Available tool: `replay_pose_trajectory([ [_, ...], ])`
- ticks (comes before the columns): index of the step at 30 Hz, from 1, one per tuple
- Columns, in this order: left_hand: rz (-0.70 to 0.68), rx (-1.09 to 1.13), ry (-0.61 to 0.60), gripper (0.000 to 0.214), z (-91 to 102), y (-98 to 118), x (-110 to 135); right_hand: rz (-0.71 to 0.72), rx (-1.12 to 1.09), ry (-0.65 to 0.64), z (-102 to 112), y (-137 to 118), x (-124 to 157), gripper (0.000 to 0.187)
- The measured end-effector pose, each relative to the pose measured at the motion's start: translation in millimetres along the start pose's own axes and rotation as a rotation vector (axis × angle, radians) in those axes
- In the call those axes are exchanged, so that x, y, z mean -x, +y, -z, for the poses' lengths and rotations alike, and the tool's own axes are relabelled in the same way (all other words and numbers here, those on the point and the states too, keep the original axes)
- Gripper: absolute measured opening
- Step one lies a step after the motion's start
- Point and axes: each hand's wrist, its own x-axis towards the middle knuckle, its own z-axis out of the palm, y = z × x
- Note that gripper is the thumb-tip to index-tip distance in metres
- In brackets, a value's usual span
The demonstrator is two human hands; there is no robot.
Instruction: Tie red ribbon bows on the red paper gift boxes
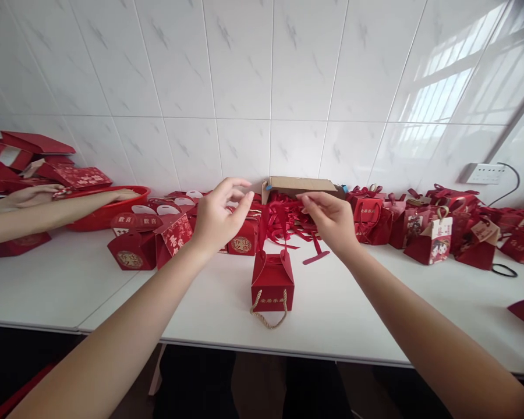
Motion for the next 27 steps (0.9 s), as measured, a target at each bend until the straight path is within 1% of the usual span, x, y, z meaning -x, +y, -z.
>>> replay_pose_trajectory([
  [3, -0.072, -0.303, 0.065, 0.018, 20.8, -17, 12, -0.185, 0.074, 0.068, 28, 19, 23, 0.028],
  [5, -0.063, -0.459, 0.039, 0.016, 39.4, -37, 26, -0.29, 0.175, 0.081, 54, 38, 46, 0.028],
  [7, -0.042, -0.56, -0.034, 0.014, 58.6, -63, 46, -0.435, 0.315, 0.062, 81, 57, 73, 0.028],
  [9, 0.023, -0.585, -0.136, 0.016, 73.7, -90, 67, -0.587, 0.439, 0.046, 102, 75, 98, 0.03],
  [10, 0.07, -0.573, -0.18, 0.016, 78.3, -102, 77, -0.646, 0.467, -0.006, 109, 82, 108, 0.031],
  [11, 0.106, -0.547, -0.239, 0.016, 80.4, -111, 85, -0.678, 0.483, -0.069, 112, 87, 115, 0.031],
  [12, 0.113, -0.535, -0.272, 0.015, 79.8, -117, 92, -0.688, 0.495, -0.122, 113, 90, 119, 0.03],
  [14, 0.129, -0.495, -0.3, 0.011, 70.7, -120, 99, -0.647, 0.516, -0.171, 107, 89, 119, 0.028],
  [16, 0.164, -0.413, -0.29, 0.009, 53.4, -112, 100, -0.561, 0.519, -0.172, 92, 81, 109, 0.031],
  [17, 0.184, -0.361, -0.293, 0.011, 42.9, -105, 99, -0.506, 0.494, -0.195, 83, 75, 103, 0.035],
  [18, 0.196, -0.312, -0.308, 0.014, 31.7, -97, 97, -0.446, 0.452, -0.249, 73, 68, 97, 0.039],
  [20, 0.221, -0.224, -0.353, 0.019, 9.7, -82, 94, -0.325, 0.327, -0.414, 51, 54, 85, 0.046],
  [22, 0.243, -0.149, -0.39, 0.023, -9.6, -69, 92, -0.251, 0.216, -0.556, 30, 44, 78, 0.056],
  [25, 0.245, -0.083, -0.409, 0.023, -28.9, -58, 93, -0.237, 0.144, -0.676, 5, 39, 72, 0.069],
  [27, 0.235, -0.064, -0.4, 0.022, -34.8, -54, 95, -0.234, 0.145, -0.731, -6, 40, 70, 0.067],
])
